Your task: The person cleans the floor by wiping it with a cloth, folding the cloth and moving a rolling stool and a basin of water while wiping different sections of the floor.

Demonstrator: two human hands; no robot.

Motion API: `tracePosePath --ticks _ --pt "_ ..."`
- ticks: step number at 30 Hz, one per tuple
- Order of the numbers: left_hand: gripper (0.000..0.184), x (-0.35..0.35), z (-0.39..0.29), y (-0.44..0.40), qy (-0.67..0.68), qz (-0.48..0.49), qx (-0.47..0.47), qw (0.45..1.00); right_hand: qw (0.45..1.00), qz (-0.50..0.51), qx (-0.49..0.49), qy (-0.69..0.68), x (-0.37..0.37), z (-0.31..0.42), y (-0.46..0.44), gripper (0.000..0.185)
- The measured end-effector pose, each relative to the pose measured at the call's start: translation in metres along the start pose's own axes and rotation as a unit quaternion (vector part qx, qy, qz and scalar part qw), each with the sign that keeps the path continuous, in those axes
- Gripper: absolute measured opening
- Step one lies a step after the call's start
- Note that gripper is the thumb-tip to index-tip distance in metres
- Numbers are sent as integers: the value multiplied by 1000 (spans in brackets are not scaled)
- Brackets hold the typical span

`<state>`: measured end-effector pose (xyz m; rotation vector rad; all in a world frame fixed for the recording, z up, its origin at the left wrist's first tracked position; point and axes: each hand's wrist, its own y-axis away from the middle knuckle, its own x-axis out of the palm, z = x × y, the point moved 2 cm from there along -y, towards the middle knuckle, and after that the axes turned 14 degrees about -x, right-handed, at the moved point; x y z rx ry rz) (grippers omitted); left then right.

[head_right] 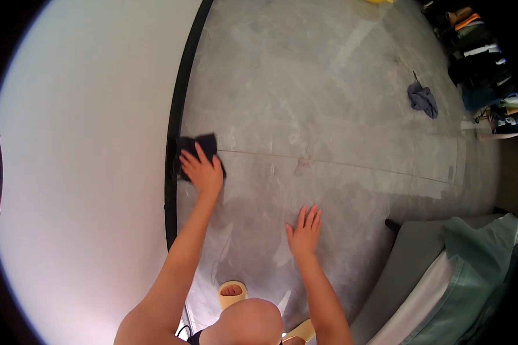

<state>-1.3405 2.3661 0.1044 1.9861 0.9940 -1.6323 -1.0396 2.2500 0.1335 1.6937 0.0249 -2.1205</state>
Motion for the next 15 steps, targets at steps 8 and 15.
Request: tracePosePath --ticks 8,15 --pt "67 34 -189 16 87 135 304 939 999 30 24 -8 -10 6 0 78" --pt "73 13 -64 16 43 60 198 977 998 64 23 3 -16 -3 -2 74"
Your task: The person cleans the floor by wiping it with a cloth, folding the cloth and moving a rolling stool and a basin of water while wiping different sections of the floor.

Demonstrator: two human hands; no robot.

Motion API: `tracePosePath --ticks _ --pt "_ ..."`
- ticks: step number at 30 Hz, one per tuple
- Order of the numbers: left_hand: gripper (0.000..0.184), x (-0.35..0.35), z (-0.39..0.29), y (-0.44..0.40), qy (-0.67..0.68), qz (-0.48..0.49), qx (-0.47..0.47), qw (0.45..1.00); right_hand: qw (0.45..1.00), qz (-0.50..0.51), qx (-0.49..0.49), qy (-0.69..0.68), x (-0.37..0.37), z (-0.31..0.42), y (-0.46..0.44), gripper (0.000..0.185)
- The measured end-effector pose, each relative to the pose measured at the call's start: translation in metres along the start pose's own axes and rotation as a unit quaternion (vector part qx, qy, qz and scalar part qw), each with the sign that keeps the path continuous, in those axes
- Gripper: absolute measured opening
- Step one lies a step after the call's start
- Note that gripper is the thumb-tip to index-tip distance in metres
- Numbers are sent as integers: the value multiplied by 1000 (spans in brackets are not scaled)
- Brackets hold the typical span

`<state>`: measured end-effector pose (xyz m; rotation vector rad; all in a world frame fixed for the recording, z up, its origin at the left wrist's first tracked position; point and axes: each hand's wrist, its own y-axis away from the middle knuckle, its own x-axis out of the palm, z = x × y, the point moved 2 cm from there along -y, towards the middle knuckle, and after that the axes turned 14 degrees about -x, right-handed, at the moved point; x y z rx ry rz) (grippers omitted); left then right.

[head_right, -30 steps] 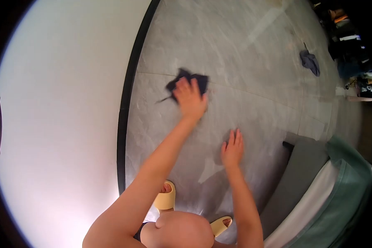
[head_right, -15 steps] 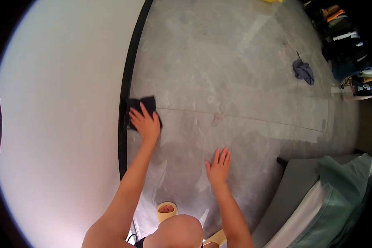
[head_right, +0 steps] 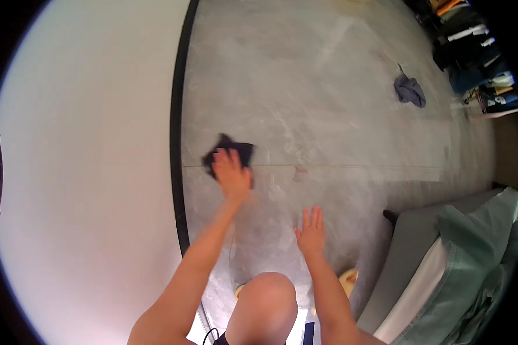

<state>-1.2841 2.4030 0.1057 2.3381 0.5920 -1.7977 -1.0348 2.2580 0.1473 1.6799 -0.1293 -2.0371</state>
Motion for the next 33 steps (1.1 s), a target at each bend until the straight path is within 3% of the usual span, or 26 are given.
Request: tracePosePath --ticks 3,5,7,8,10,13,15,17,19,21,23,26,27,28,29,31,33 --pt "70 -9 30 -57 -21 -42 -75 996 999 14 -28 17 -4 -9 4 73" --pt "66 3 14 -91 -22 -52 -122 991 999 5 -34 39 -5 -5 1 73" --pt "66 15 -22 -109 -39 -30 -104 993 999 -15 -36 31 -3 -2 3 73" --pt "67 19 -46 -105 -12 -47 -19 999 999 -27 -38 27 -2 -5 2 72" --pt "68 25 -87 -70 57 28 120 991 995 -43 -80 31 -5 -11 1 71" --pt "59 15 -117 -3 161 166 166 959 994 -3 -109 21 -15 -17 4 69" --pt "55 23 -119 25 274 264 144 914 989 41 -136 33 -26 -30 -1 66" --pt "50 25 -89 20 586 330 2 740 978 91 -177 59 -38 -42 -6 62" --pt "50 -7 -53 10 618 297 -54 726 978 107 -177 34 -55 -44 -16 44" --pt "52 -45 -22 1 526 236 5 817 978 141 -156 7 -76 -36 -33 32" --pt "54 -76 7 -3 418 170 57 890 974 196 -114 -25 -91 -10 -50 33" --pt "60 -34 24 21 222 114 71 966 980 33 -178 -82 -84 15 -49 42" --pt "64 -17 24 31 152 101 67 981 977 25 -187 -99 -84 20 -47 38" --pt "71 -12 7 42 76 106 88 988 974 15 -195 -114 -85 25 -47 34" --pt "68 -15 -12 46 101 137 96 981 971 6 -201 -130 -86 28 -47 30" --pt "62 -17 -36 49 215 175 117 954 970 -4 -198 -140 -82 27 -52 21" --pt "58 -23 -33 41 319 227 33 920 961 -67 -222 -149 -80 28 -58 22"
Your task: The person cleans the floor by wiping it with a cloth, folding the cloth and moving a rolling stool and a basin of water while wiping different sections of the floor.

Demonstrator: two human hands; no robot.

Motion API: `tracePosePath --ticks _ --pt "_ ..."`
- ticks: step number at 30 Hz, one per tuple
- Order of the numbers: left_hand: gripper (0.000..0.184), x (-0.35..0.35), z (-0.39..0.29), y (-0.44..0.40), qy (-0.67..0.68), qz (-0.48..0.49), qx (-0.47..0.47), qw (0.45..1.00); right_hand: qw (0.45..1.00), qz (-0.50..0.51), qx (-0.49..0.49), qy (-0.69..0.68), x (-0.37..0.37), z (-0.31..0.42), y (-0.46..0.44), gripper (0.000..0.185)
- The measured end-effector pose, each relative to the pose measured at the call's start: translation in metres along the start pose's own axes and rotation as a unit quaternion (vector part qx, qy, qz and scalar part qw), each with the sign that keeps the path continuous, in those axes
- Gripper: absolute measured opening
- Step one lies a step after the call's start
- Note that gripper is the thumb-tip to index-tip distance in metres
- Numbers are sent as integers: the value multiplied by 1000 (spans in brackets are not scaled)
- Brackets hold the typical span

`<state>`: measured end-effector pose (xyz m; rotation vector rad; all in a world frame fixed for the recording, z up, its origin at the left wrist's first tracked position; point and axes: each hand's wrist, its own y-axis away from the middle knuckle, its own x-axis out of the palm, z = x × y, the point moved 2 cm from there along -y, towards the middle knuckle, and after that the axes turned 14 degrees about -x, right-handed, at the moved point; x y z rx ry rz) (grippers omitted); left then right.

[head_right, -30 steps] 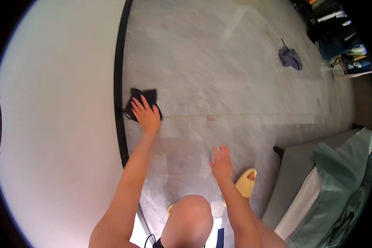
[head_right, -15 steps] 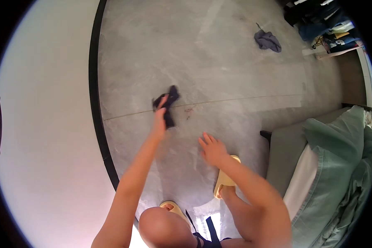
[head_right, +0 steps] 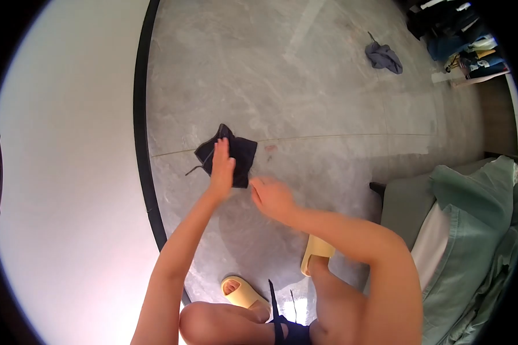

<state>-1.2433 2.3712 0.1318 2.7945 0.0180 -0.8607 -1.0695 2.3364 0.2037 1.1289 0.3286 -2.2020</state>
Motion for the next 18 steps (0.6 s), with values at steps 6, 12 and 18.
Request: tracePosePath --ticks 6,12,18 --pt "50 -93 2 31 -50 -34 -15 998 982 -42 -113 148 44 -11 -89 56" --pt "46 -111 2 79 -143 -36 -52 988 964 -24 -211 157 53 -45 -93 59" --pt "47 -81 -6 113 -113 -57 -104 986 952 -89 -135 261 -42 -192 -69 55"
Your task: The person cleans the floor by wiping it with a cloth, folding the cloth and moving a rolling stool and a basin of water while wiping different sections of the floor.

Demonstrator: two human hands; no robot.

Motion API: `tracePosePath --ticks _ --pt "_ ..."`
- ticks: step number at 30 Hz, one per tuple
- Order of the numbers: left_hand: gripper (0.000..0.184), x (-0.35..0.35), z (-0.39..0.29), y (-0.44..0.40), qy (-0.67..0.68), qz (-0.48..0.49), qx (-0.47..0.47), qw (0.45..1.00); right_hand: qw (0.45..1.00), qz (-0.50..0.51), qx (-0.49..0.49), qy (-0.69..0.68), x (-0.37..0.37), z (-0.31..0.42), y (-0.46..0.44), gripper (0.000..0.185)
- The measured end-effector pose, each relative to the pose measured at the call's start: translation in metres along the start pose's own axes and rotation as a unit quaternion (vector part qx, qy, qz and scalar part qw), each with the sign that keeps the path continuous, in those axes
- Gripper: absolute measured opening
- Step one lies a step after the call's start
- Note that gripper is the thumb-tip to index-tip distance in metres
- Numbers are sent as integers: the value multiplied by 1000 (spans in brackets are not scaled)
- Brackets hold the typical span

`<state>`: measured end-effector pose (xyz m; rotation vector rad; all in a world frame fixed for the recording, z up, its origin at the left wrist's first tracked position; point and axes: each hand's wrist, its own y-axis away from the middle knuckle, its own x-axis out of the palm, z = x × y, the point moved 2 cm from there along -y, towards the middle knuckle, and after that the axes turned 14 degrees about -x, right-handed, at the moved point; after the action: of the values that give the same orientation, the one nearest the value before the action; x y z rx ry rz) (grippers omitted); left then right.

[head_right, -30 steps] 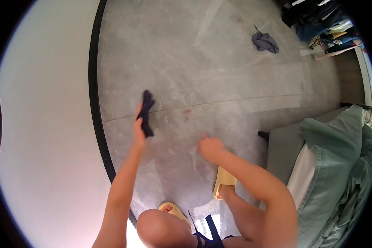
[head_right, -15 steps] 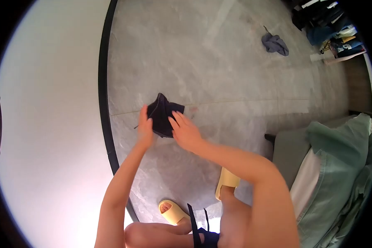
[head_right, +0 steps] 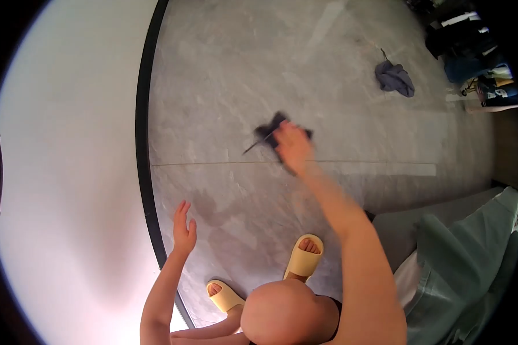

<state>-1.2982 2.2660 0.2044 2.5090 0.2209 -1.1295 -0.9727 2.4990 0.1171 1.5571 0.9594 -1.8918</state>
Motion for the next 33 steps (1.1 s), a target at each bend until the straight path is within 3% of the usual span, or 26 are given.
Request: tracePosePath --ticks 1,2,4,7,9,10,11,12,13,14,15,16,17,20,21,23,25,29,32,33 --pt "47 2 -5 2 6 -2 -8 1000 997 24 70 7 -6 -38 2 54" --pt "47 3 -12 5 13 -2 -15 1000 994 -58 84 33 -4 -78 14 46" --pt "46 5 -19 9 26 -10 -23 999 978 -51 170 113 -5 -147 28 41" --pt "45 9 -24 5 53 -42 -28 997 953 -96 284 -34 -24 -175 15 40" --pt "45 11 -25 4 83 -65 -45 993 926 -146 293 -188 -38 -122 -11 41" --pt "45 13 -26 3 95 -77 -51 991 917 -221 229 -241 -33 -85 -17 41" --pt "45 14 -27 1 106 -88 -57 989 951 -187 141 -202 -13 -50 -19 41" --pt "45 14 -28 0 114 -98 -64 987 994 -43 80 -54 3 -3 -25 43" --pt "45 15 -31 -1 112 -102 -63 986 993 -23 37 -108 16 44 -31 45" --pt "44 14 -34 -3 109 -106 -63 986 993 -78 -71 -44 38 88 -34 44" --pt "44 14 -37 -4 105 -111 -62 986 993 -49 -104 -27 31 135 -44 43" --pt "44 14 -41 -5 93 -108 -59 988 985 33 -139 -100 33 168 -52 47" --pt "43 14 -45 -7 81 -107 -55 989 973 -2 -147 -178 26 186 -59 51" --pt "41 17 -52 -13 72 -95 -57 991 964 2 -177 -197 22 174 -94 52" --pt "41 14 -53 -12 72 -86 -60 992 961 -41 -189 -196 33 155 -98 51" --pt "40 9 -56 -16 80 -77 -65 992 983 51 -113 -135 8 93 -118 45" --pt "38 7 -55 -14 77 -72 -65 992 994 -75 -47 -63 18 19 -112 44" --pt "37 3 -49 -10 66 -74 -59 993 984 -110 126 60 22 -110 -103 41" --pt "38 0 -48 -4 85 -89 -60 991 959 -160 232 32 8 -151 -94 42" --pt "38 0 -47 2 93 -95 -63 989 930 -170 301 -125 0 -147 -89 43"
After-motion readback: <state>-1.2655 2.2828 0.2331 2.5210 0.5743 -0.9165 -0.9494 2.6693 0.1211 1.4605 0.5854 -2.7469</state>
